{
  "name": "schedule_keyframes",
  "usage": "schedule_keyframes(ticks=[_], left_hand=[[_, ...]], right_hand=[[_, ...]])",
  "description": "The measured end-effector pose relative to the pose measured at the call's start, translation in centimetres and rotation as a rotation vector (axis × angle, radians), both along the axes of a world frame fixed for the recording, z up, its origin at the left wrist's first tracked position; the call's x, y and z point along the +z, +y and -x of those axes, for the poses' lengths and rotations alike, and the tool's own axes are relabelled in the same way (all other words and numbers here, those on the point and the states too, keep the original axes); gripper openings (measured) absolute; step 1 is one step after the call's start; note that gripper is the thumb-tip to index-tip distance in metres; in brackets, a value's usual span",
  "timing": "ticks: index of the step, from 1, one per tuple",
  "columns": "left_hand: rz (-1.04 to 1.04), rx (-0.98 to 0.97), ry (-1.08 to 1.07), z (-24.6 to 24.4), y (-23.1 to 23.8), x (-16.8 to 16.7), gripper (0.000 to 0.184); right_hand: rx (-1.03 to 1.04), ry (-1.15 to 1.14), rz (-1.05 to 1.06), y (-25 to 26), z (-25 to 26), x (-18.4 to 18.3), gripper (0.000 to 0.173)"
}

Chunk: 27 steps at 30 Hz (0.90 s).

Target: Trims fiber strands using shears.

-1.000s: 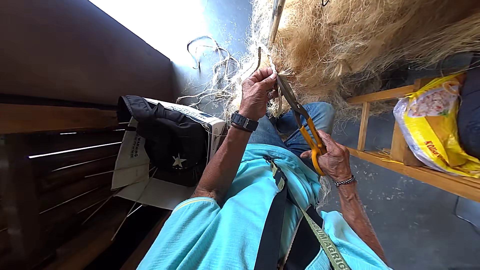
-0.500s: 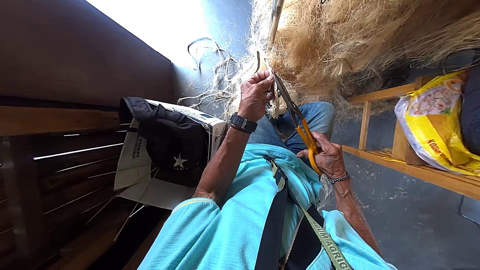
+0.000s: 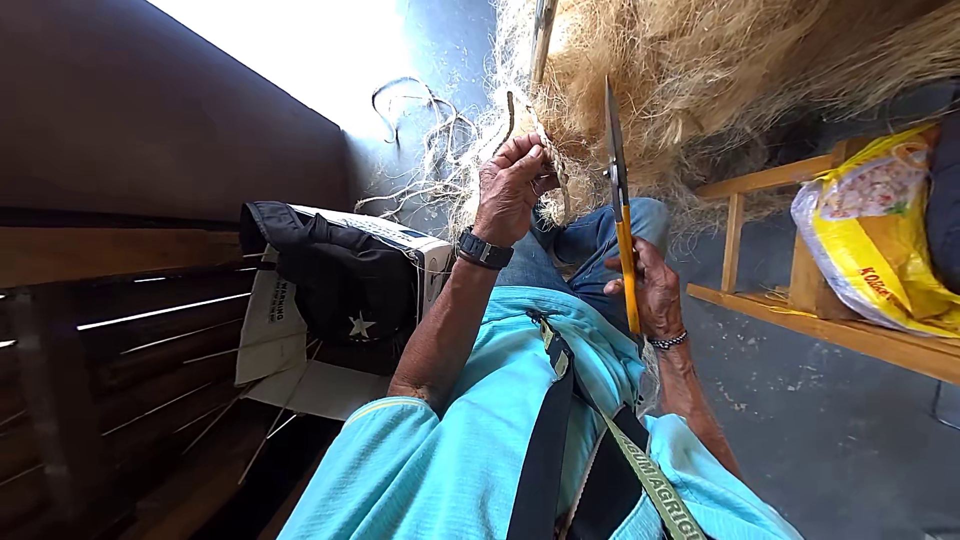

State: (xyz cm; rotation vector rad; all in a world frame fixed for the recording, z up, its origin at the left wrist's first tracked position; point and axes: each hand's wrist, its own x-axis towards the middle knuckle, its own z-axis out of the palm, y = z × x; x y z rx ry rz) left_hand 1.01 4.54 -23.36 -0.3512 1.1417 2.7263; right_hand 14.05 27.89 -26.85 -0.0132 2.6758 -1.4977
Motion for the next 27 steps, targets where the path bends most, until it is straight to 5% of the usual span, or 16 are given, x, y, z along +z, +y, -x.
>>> schedule_keyframes(ticks=[10,27], left_hand=[[-0.047,-0.097,0.054,0.3,-0.3,1.3,0.029],[-0.080,-0.137,0.162,1.9,-1.2,2.6,0.040]], right_hand=[[0.172,0.018,0.336,-0.6,2.1,3.2,0.102],[0.308,-0.228,0.398,3.0,-4.7,2.5,0.108]])
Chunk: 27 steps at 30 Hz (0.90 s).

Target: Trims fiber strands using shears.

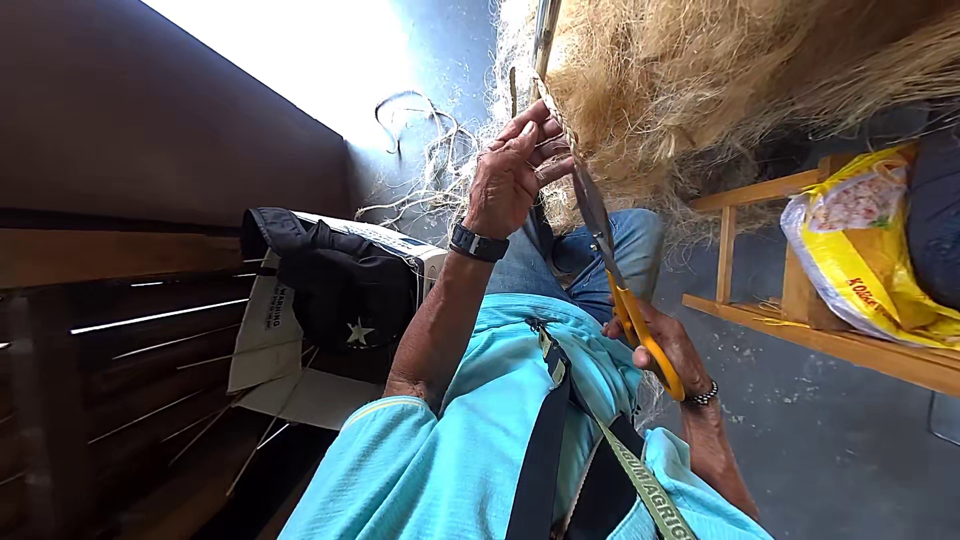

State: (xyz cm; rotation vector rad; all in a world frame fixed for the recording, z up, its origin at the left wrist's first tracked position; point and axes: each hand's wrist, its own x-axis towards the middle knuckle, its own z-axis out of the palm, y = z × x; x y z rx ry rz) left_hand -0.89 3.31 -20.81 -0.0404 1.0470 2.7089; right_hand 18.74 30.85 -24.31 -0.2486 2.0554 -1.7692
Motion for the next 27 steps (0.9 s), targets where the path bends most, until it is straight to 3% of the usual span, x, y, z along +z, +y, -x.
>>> schedule_keyframes(ticks=[18,27], left_hand=[[-0.260,-0.060,-0.201,1.5,0.2,-1.4,0.018],[-0.218,-0.093,-0.046,2.1,0.5,-2.9,0.012]], right_hand=[[-0.018,-0.023,-0.039,-1.6,0.5,0.1,0.107],[0.025,-0.071,0.025,-1.1,0.1,0.4,0.104]])
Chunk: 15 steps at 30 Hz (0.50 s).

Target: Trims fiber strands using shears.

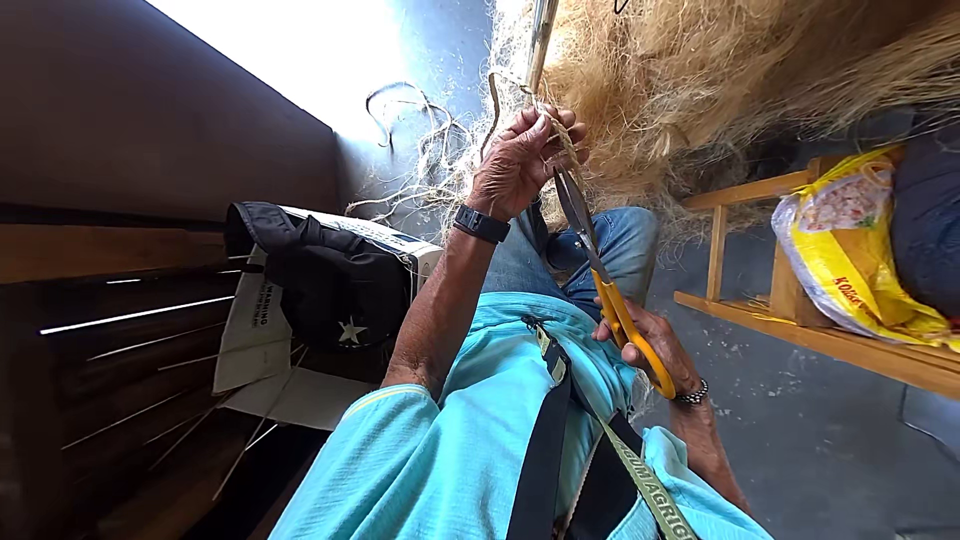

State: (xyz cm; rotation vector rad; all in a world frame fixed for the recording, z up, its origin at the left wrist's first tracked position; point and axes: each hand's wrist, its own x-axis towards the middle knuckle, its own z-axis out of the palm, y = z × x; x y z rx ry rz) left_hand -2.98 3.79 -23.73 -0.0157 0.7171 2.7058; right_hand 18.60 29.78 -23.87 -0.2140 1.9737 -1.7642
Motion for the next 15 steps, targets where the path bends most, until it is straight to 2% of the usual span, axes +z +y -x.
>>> schedule_keyframes(ticks=[5,11,15], left_hand=[[0.244,0.028,0.130,0.6,-0.6,1.0,0.024],[0.415,0.102,0.489,1.4,-2.4,1.9,0.011],[0.482,0.100,0.596,1.3,-3.2,3.9,0.006]], right_hand=[[0.002,-0.008,0.024,0.3,-0.1,-0.1,0.106],[0.000,0.056,0.081,0.7,0.2,0.2,0.108],[-0.118,0.180,0.041,0.3,1.2,1.6,0.110]])
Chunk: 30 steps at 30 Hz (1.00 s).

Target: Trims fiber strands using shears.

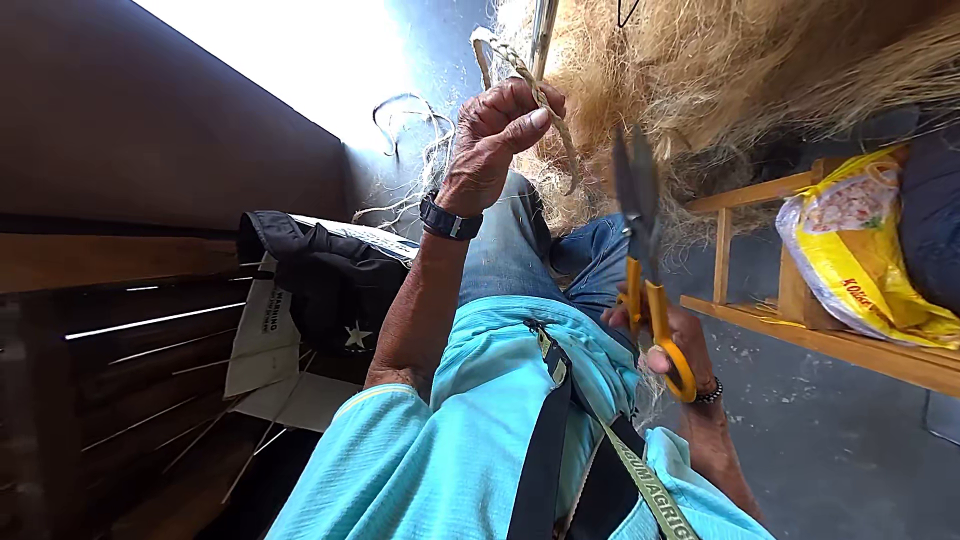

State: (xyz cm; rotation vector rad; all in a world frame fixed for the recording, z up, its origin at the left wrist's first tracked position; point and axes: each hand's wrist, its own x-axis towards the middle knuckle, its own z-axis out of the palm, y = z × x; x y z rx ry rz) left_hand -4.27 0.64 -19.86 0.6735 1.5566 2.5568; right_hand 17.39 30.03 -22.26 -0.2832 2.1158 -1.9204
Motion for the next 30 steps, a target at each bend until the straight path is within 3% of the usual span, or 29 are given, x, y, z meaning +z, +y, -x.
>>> schedule_keyframes(ticks=[4,10,15,25,30], left_hand=[[0.038,-0.030,0.056,-1.4,1.0,2.1,0.004],[-0.048,-0.094,0.016,-4.8,4.6,3.8,0.005],[-0.138,-0.061,-0.105,-5.7,6.1,4.3,0.006],[-0.098,0.163,-0.189,-5.2,4.4,4.2,0.009],[-0.063,0.191,-0.299,-5.3,4.4,2.4,0.009]], right_hand=[[-0.224,0.230,0.021,-1.2,2.7,1.1,0.086],[-0.323,0.454,0.208,-3.5,7.5,2.8,0.081],[-0.249,0.406,0.403,-5.2,8.7,3.8,0.078],[-0.116,0.226,0.486,-5.3,8.7,4.1,0.069],[-0.168,0.131,0.413,-4.2,7.8,4.2,0.067]])
